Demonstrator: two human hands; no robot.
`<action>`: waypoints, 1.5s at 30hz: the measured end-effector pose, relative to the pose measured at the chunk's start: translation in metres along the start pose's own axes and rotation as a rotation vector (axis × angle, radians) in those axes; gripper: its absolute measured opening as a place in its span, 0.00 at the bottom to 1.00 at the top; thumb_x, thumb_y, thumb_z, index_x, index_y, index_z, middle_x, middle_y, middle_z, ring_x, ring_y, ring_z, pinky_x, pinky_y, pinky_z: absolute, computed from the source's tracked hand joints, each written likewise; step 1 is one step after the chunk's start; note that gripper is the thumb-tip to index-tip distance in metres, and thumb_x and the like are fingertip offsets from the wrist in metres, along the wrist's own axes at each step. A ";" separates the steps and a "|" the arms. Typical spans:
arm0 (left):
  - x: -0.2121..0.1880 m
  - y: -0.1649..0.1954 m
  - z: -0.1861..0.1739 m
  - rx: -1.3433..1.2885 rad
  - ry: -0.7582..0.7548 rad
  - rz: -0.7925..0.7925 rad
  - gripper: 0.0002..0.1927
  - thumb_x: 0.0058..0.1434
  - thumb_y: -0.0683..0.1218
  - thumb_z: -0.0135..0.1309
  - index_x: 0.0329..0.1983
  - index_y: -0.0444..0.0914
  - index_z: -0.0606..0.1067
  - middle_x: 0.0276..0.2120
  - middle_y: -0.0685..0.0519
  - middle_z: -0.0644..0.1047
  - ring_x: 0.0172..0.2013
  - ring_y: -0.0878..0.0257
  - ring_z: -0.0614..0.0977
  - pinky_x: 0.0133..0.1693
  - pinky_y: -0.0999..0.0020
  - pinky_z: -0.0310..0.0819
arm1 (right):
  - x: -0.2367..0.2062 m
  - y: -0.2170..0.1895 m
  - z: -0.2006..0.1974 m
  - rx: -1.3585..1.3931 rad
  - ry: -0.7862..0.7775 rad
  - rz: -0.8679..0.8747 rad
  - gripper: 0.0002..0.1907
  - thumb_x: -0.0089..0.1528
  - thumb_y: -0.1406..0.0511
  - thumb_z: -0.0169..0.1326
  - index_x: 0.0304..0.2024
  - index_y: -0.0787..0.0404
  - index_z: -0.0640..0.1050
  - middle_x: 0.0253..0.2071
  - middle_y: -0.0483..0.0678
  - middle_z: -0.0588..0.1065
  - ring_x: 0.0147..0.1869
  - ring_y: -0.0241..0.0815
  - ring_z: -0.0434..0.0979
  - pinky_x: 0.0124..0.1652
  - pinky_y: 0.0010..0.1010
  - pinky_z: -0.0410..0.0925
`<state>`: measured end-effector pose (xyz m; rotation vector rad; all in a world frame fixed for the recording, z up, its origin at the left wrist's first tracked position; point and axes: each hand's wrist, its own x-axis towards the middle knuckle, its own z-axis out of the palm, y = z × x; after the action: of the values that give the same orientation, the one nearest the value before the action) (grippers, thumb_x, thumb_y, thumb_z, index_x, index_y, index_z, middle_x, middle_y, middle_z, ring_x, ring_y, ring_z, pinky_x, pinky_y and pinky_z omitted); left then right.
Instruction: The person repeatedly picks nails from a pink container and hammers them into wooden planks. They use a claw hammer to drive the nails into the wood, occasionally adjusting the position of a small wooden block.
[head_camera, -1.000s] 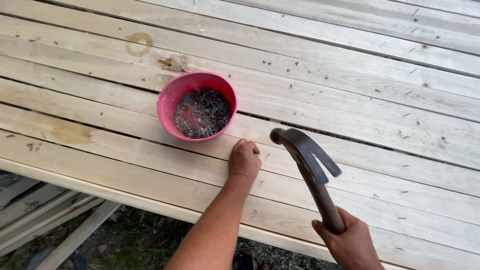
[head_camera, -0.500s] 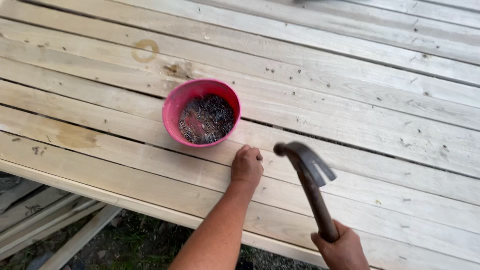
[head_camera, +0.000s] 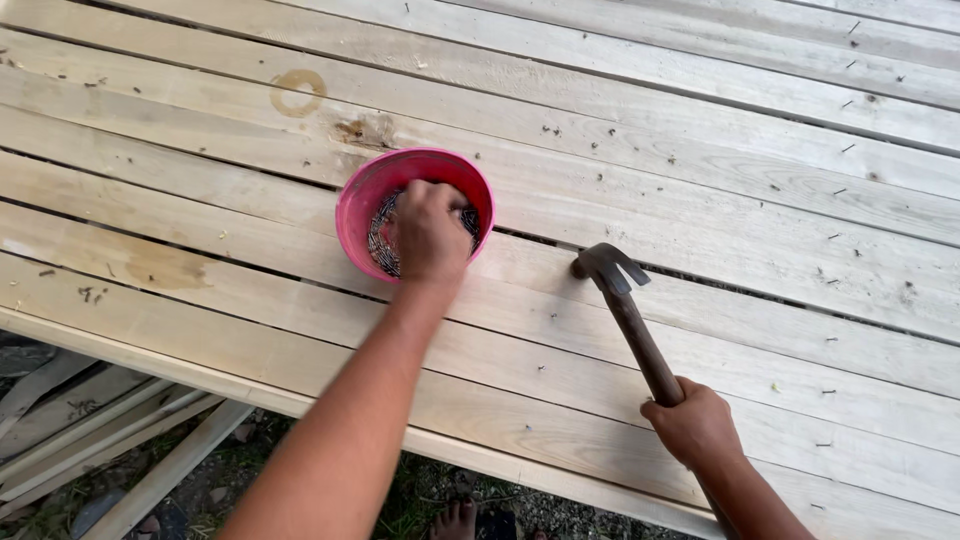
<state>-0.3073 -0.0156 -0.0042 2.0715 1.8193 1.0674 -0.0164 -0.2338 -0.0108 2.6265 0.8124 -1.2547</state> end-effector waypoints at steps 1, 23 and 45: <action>0.011 -0.008 -0.001 0.085 -0.097 -0.121 0.05 0.57 0.39 0.59 0.36 0.42 0.79 0.44 0.46 0.77 0.49 0.46 0.78 0.52 0.53 0.72 | 0.001 -0.006 -0.001 -0.018 0.005 -0.001 0.19 0.61 0.60 0.62 0.54 0.57 0.82 0.28 0.52 0.79 0.24 0.43 0.75 0.28 0.38 0.71; 0.010 -0.052 0.005 -0.087 -0.405 -0.207 0.13 0.46 0.45 0.64 0.35 0.39 0.78 0.45 0.50 0.80 0.45 0.49 0.82 0.51 0.54 0.77 | -0.003 -0.015 0.001 -0.028 0.094 -0.019 0.13 0.61 0.60 0.60 0.46 0.54 0.85 0.26 0.50 0.81 0.29 0.44 0.79 0.36 0.40 0.74; 0.011 -0.061 0.009 -0.231 -0.501 -0.231 0.03 0.54 0.42 0.60 0.33 0.40 0.79 0.36 0.48 0.83 0.39 0.52 0.85 0.45 0.58 0.81 | 0.007 -0.004 0.007 -0.065 0.119 0.015 0.15 0.62 0.58 0.60 0.49 0.55 0.85 0.29 0.51 0.81 0.29 0.44 0.82 0.38 0.40 0.76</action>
<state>-0.3502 0.0116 -0.0409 1.7405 1.5499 0.5942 -0.0195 -0.2295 -0.0199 2.6710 0.8350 -1.0583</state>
